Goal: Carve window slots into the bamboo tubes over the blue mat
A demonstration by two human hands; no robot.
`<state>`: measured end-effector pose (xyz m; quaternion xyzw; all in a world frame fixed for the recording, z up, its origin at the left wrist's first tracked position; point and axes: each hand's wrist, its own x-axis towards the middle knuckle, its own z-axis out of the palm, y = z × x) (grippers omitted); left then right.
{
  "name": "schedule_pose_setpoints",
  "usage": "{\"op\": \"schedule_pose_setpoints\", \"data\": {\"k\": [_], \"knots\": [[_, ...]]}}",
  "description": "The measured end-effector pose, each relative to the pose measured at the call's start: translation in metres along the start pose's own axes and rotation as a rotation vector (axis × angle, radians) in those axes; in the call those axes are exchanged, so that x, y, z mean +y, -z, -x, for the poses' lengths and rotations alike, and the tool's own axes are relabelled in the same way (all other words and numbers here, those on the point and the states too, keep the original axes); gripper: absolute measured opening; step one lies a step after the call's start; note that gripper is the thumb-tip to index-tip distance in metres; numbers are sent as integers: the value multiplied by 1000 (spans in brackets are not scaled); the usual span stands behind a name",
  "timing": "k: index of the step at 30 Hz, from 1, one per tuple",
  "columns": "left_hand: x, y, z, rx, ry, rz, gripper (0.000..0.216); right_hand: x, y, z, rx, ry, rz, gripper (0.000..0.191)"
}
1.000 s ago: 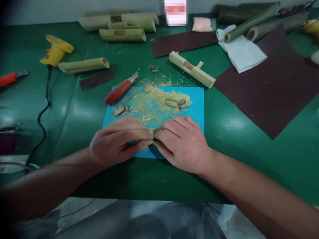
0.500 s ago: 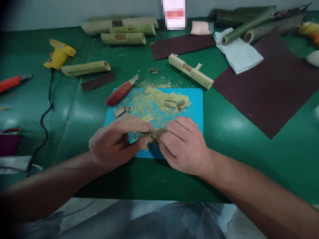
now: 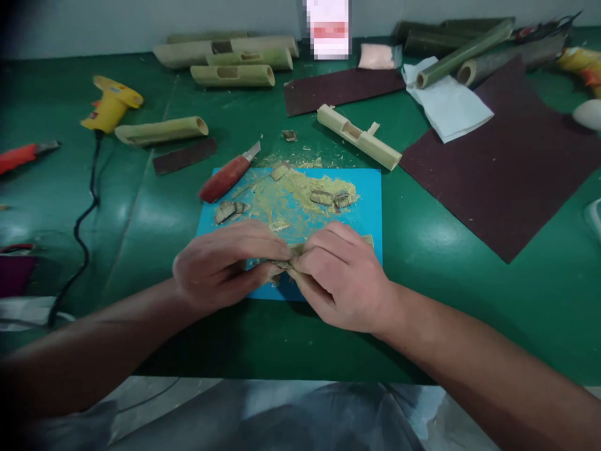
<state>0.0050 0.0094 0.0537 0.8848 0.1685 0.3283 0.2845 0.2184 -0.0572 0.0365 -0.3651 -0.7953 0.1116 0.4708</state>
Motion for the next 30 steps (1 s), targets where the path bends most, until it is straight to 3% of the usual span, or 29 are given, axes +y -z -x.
{"op": "schedule_pose_setpoints", "data": {"k": [7,14,20,26,30], "knots": [[1,1,2,41,-44,-33,5,2,-1,-4,3,-12,-57,7],[13,-13,6,171,250,-52,10,3,-1,-2,56,7,220,6],[10,-17,8,200,247,-65,10,3,-1,1,42,18,324,7],[11,-12,7,132,183,-223,11,3,-4,3,49,27,329,6],[12,-12,6,117,176,-200,12,4,-4,3,54,36,343,8]]}}
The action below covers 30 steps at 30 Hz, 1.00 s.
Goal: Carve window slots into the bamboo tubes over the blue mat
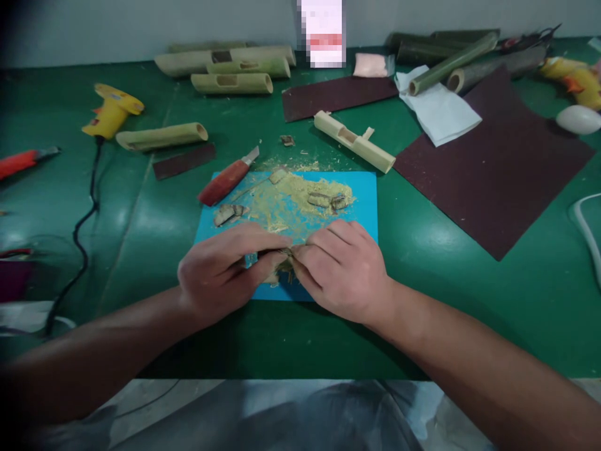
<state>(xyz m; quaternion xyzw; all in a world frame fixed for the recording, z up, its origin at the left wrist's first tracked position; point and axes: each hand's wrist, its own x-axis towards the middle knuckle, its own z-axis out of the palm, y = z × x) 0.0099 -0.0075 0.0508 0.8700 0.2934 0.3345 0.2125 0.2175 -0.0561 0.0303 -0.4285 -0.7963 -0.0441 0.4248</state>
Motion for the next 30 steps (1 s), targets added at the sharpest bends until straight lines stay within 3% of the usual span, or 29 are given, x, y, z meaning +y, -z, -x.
{"op": "schedule_pose_setpoints", "data": {"k": [6,12,19,30], "knots": [[1,2,-3,-33,-8,50,8,0,-1,0,-29,-5,2,7],[-6,7,-9,-49,-117,68,6,2,0,0,-70,-19,-29,3],[-24,9,-7,-138,-89,51,9,15,6,5,-266,-166,-15,26],[-28,12,-6,-194,-129,1,8,17,-1,8,-349,-190,-89,12]]}}
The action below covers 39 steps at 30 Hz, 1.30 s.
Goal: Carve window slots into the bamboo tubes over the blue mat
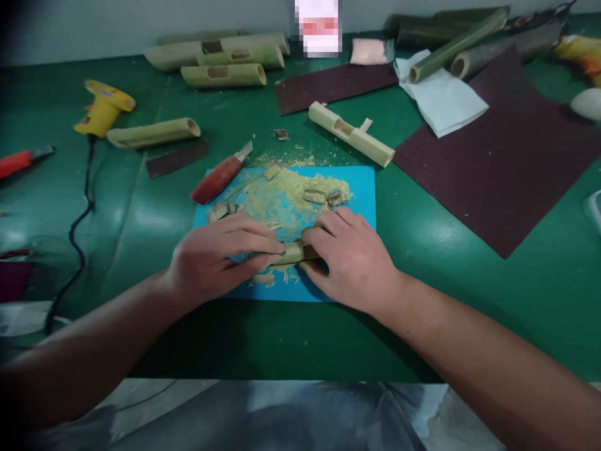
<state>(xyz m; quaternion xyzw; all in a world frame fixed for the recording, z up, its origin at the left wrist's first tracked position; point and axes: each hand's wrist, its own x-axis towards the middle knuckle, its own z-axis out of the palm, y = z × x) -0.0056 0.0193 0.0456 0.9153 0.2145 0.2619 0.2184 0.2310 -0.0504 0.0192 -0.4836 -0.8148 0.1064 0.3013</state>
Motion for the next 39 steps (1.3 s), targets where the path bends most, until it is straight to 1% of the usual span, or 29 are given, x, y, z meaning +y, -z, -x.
{"op": "schedule_pose_setpoints", "data": {"k": [3,7,12,17,21,24,26,28,30,33,36,39], "knots": [[1,0,-1,-43,-11,-15,12,0,-2,0,0,5,-6,11],[2,0,-2,-67,-25,-63,17,-1,-3,-1,-21,5,12,12],[3,-3,0,-42,-81,-111,14,-1,-4,-1,-12,0,26,12],[2,-7,2,-57,-111,-103,14,1,-5,-2,-8,16,35,17],[2,-9,1,-6,-175,-121,8,2,-4,-2,-12,27,14,16],[3,-9,1,-46,-211,-120,13,2,-2,-3,-30,21,12,15],[3,-7,2,-58,-201,-162,15,2,0,-4,-46,19,16,16],[1,-6,2,-29,-161,-198,11,1,1,-4,-60,19,13,17],[-1,-5,4,-11,-137,-179,8,0,1,-4,-65,14,11,17],[-2,-4,5,-26,-148,-124,8,-1,0,-3,-68,0,6,18],[-1,-5,5,-31,-148,-127,9,-2,-1,-3,-64,4,1,18],[1,-7,5,-50,-183,-99,10,-1,-1,-3,-60,-1,1,18]]}}
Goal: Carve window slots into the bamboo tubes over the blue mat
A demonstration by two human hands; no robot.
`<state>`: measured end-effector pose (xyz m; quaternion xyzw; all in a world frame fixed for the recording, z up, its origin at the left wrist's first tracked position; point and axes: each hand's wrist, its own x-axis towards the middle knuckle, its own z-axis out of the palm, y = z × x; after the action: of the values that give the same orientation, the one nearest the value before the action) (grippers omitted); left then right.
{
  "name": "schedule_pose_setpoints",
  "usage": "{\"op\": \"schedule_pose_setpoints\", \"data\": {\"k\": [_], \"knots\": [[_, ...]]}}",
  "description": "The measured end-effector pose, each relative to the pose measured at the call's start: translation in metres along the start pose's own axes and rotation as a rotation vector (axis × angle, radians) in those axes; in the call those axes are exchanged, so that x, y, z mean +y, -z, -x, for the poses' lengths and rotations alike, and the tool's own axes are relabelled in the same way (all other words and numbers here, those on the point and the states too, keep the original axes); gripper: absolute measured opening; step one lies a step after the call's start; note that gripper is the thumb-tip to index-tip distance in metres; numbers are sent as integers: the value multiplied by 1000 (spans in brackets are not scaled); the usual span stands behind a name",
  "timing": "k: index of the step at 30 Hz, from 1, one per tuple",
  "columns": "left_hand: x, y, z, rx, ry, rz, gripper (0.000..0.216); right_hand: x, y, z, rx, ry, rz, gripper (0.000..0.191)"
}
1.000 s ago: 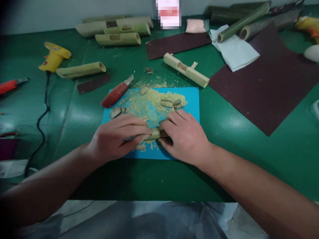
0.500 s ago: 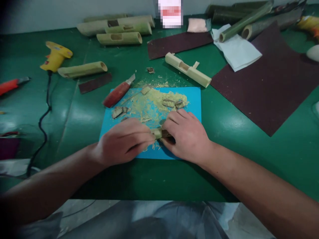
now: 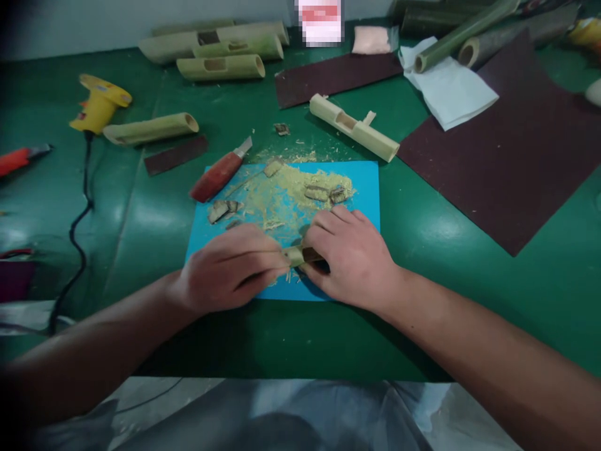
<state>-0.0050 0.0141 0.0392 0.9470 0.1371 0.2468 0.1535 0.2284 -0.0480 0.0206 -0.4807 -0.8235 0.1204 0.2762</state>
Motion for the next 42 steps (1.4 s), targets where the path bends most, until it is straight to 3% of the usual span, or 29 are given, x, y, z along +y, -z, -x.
{"op": "schedule_pose_setpoints", "data": {"k": [42], "knots": [[4,-9,-9,67,-1,-57,14,1,-1,-1,-26,-40,16,20]]}}
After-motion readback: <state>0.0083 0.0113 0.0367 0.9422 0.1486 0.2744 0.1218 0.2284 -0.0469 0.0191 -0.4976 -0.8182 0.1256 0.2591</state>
